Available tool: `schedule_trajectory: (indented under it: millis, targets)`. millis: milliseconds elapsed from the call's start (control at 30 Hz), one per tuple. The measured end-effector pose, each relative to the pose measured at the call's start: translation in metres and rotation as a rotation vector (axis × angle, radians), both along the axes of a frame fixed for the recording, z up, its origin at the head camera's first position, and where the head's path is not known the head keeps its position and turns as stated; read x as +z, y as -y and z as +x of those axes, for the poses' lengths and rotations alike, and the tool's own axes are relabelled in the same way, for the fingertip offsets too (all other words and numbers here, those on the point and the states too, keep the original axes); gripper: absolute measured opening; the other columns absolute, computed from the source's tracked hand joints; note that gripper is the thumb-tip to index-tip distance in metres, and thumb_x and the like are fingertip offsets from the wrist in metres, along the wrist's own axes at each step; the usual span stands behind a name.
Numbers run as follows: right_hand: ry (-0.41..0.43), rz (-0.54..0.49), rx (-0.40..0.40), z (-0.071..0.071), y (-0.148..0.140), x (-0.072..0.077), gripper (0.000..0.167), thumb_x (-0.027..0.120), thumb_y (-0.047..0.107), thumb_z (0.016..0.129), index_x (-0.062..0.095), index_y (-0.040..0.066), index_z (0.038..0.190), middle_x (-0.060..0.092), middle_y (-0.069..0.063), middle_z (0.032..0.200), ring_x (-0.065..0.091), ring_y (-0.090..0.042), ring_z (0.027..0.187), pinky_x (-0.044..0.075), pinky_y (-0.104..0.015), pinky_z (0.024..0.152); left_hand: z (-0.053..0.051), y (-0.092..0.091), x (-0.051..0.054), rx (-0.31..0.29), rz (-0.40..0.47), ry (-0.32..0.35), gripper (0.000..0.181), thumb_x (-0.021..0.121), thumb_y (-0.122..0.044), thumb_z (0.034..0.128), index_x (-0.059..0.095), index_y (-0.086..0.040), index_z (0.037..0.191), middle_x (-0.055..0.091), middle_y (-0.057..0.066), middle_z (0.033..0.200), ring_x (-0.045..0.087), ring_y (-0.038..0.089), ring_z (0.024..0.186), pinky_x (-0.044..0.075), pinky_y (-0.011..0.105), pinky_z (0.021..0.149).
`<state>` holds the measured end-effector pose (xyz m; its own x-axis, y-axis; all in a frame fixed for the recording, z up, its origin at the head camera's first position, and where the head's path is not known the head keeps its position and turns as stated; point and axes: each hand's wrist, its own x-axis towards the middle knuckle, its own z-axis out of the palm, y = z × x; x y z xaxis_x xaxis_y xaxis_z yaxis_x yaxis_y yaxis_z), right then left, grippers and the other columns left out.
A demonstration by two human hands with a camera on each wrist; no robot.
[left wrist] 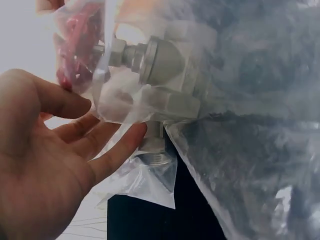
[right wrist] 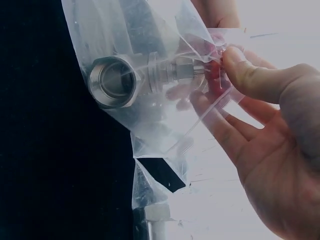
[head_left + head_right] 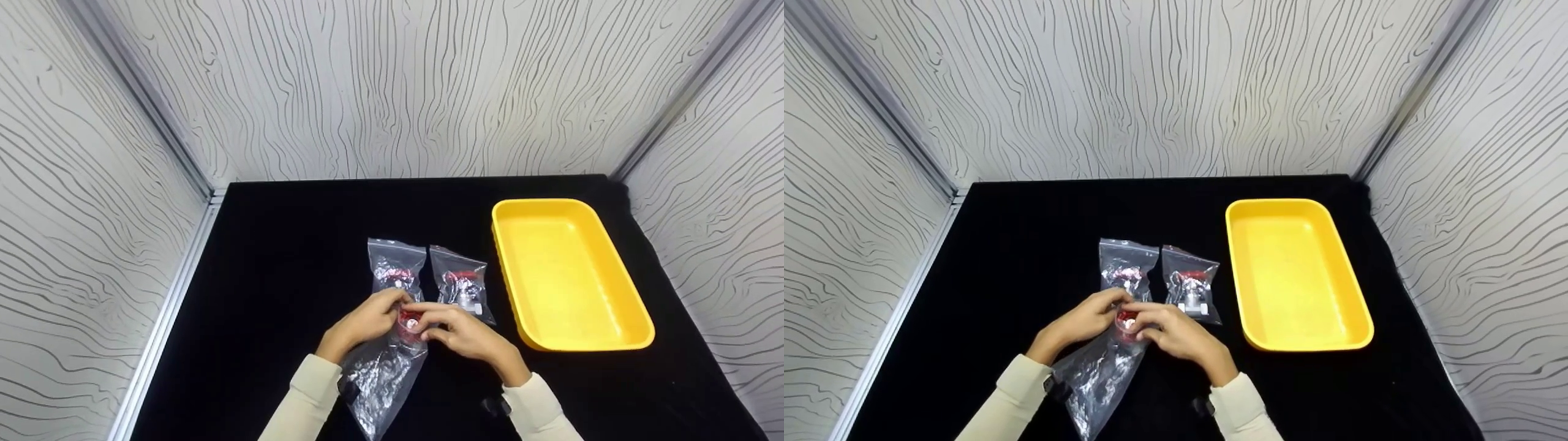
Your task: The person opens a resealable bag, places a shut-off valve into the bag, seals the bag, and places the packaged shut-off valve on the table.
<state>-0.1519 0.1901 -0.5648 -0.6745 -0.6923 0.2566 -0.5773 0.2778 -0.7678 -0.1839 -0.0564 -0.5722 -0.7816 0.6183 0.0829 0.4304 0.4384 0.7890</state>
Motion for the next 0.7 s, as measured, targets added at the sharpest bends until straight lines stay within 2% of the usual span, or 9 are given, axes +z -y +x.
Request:
schedule_trajectory:
  millis: [200, 400, 567, 700]
  targets:
    - [-0.003, -0.065, 0.004, -0.002, -0.001, -0.004, 0.010, 0.069, 0.009, 0.101, 0.078, 0.012, 0.101, 0.070, -0.012, 0.142, 0.067, -0.034, 0.131, 0.051, -0.025, 0.114, 0.002, 0.004, -0.002, 0.043, 0.009, -0.027, 0.018, 0.059, 0.005, 0.0917, 0.069, -0.004, 0.103, 0.071, 0.008, 0.102, 0.060, 0.013, 0.092, 0.055, 0.028, 0.085]
    - [-0.028, -0.118, 0.001, -0.004, -0.003, -0.004, 0.012, 0.068, 0.004, 0.100, 0.078, 0.010, 0.100, 0.072, -0.014, 0.135, 0.069, -0.033, 0.124, 0.054, -0.023, 0.109, 0.003, 0.012, -0.002, 0.073, 0.035, -0.046, 0.013, 0.064, 0.004, 0.0894, 0.069, -0.005, 0.096, 0.071, 0.007, 0.097, 0.065, 0.012, 0.090, 0.060, 0.027, 0.084]
    - [-0.103, -0.180, -0.019, -0.007, -0.006, -0.001, 0.015, 0.069, -0.005, 0.096, 0.078, 0.007, 0.099, 0.075, -0.014, 0.115, 0.071, -0.031, 0.106, 0.058, -0.024, 0.099, 0.004, 0.019, 0.000, 0.120, 0.077, -0.048, 0.011, 0.067, 0.004, 0.0900, 0.070, -0.003, 0.097, 0.072, 0.008, 0.099, 0.069, 0.017, 0.093, 0.063, 0.030, 0.086]
    - [-0.168, -0.181, -0.069, -0.010, -0.010, 0.003, 0.021, 0.071, -0.010, 0.092, 0.078, 0.009, 0.098, 0.076, -0.009, 0.099, 0.069, -0.027, 0.094, 0.058, -0.025, 0.092, 0.005, 0.024, 0.005, 0.142, 0.117, -0.040, 0.005, 0.069, 0.001, 0.0939, 0.071, 0.001, 0.098, 0.072, 0.010, 0.100, 0.070, 0.017, 0.091, 0.064, 0.028, 0.083]
